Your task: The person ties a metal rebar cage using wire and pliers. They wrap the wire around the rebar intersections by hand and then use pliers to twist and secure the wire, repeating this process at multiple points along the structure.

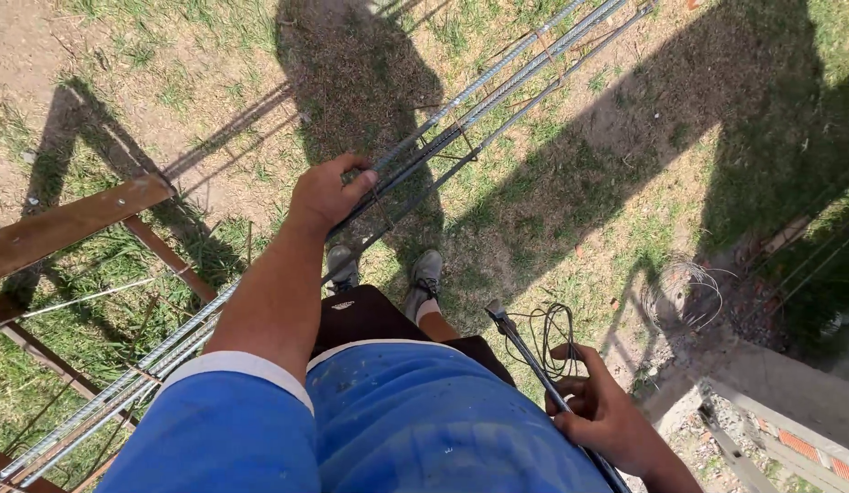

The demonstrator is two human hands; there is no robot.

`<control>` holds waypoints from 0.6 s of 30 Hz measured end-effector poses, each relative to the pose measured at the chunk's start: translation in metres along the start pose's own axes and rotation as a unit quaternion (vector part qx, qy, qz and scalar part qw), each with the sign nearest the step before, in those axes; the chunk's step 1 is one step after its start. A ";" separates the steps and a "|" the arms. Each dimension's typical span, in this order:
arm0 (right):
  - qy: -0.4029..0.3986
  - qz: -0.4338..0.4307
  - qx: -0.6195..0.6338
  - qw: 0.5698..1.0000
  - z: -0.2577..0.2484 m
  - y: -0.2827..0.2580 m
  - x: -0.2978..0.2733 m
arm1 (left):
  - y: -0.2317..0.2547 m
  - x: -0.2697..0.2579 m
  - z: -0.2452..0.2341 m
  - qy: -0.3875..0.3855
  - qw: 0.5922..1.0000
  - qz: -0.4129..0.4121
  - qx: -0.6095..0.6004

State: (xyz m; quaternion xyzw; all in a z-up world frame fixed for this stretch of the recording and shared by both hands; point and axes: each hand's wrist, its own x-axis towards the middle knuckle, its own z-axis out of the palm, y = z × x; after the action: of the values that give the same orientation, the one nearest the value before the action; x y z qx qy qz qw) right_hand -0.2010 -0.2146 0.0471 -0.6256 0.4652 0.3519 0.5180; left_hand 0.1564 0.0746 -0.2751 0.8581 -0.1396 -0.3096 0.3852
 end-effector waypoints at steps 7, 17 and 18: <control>0.024 -0.022 0.038 0.999 0.010 0.001 -0.023 | 0.008 0.001 0.004 -0.016 0.996 -0.071 0.047; 0.057 -0.048 0.022 0.997 0.030 -0.002 -0.035 | 0.039 -0.012 -0.001 -0.012 0.992 -0.119 0.051; 0.056 -0.051 0.023 0.997 0.029 -0.001 -0.028 | 0.041 -0.011 -0.006 -0.009 0.992 -0.119 0.053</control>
State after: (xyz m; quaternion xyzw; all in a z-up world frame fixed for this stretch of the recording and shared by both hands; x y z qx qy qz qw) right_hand -0.2080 -0.1799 0.0667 -0.6553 0.4685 0.2788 0.5229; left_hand 0.1516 0.0558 -0.2363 0.8849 -0.0563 -0.3528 0.2990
